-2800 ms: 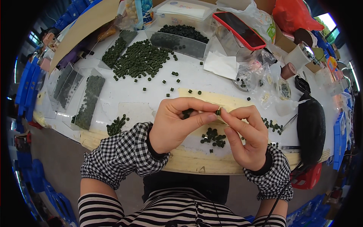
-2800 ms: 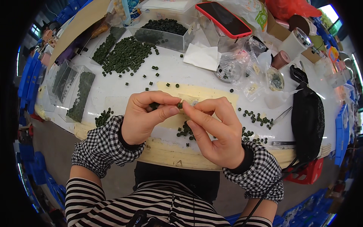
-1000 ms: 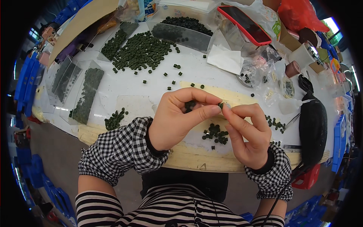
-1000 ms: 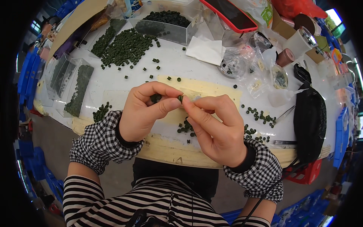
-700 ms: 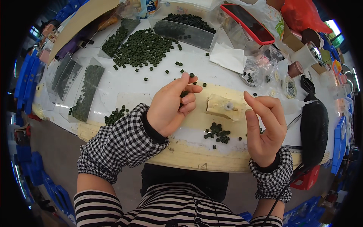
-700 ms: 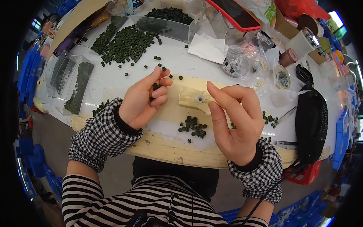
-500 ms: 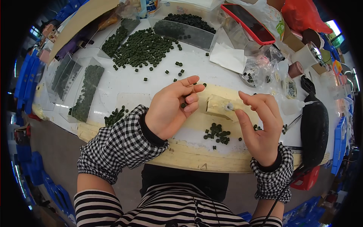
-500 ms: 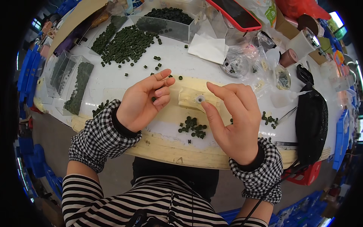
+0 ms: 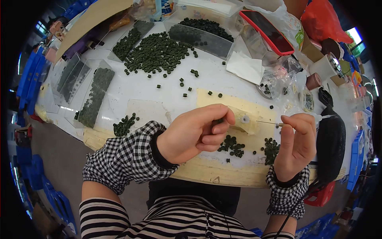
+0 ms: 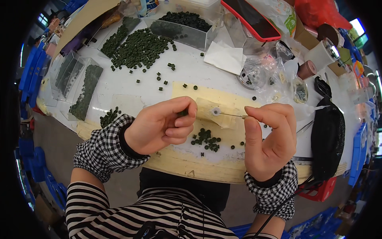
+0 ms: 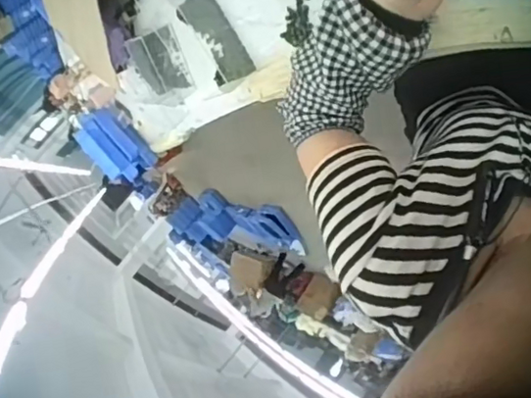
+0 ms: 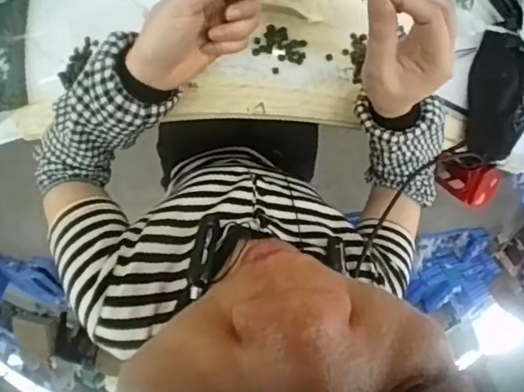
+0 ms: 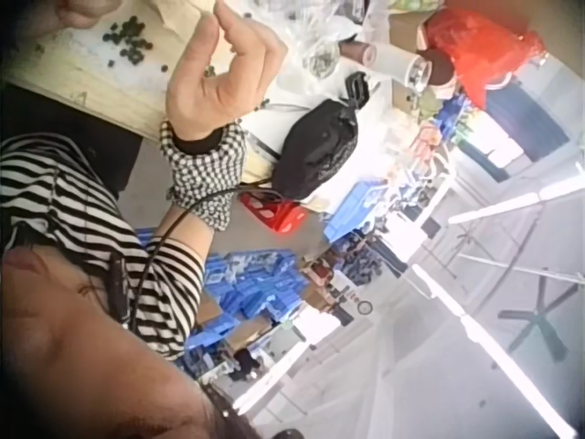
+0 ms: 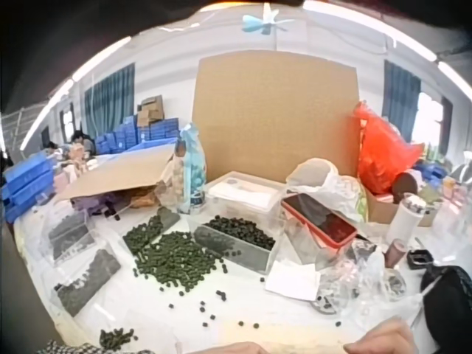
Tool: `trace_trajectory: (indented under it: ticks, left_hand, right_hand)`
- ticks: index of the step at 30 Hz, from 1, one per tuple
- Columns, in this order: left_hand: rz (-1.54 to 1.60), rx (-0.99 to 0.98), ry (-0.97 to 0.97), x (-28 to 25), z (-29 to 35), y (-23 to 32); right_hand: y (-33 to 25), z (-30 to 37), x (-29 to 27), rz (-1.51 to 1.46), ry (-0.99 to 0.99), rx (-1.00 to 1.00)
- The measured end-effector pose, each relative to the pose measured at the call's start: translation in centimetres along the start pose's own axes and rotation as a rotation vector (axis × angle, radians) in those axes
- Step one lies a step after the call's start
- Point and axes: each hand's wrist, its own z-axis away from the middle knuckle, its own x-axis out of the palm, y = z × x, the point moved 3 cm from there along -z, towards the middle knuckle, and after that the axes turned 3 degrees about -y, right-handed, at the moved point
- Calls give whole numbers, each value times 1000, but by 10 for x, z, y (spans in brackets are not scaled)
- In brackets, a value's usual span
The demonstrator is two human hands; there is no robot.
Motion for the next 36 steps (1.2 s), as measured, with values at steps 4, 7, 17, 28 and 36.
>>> trace_trajectory:
  ticks: [4, 7, 17, 28, 36]
  left_hand:
    - [-45, -27, -54, 4, 5, -4]
    - [-105, 0, -102, 8, 7, -4]
    - [-21, 92, 13, -1, 1, -1]
    - [-103, 61, -26, -1, 2, -8]
    - [-190, 98, -15, -2, 2, -9]
  right_hand:
    - [1, 1, -1, -61, -22, 61]
    - [2, 1, 0, -61, -33, 55]
    - [0, 3, 1, -158, -84, 79]
    - [3, 9, 9, -329, -96, 148]
    - [-1, 8, 12, -401, -115, 126]
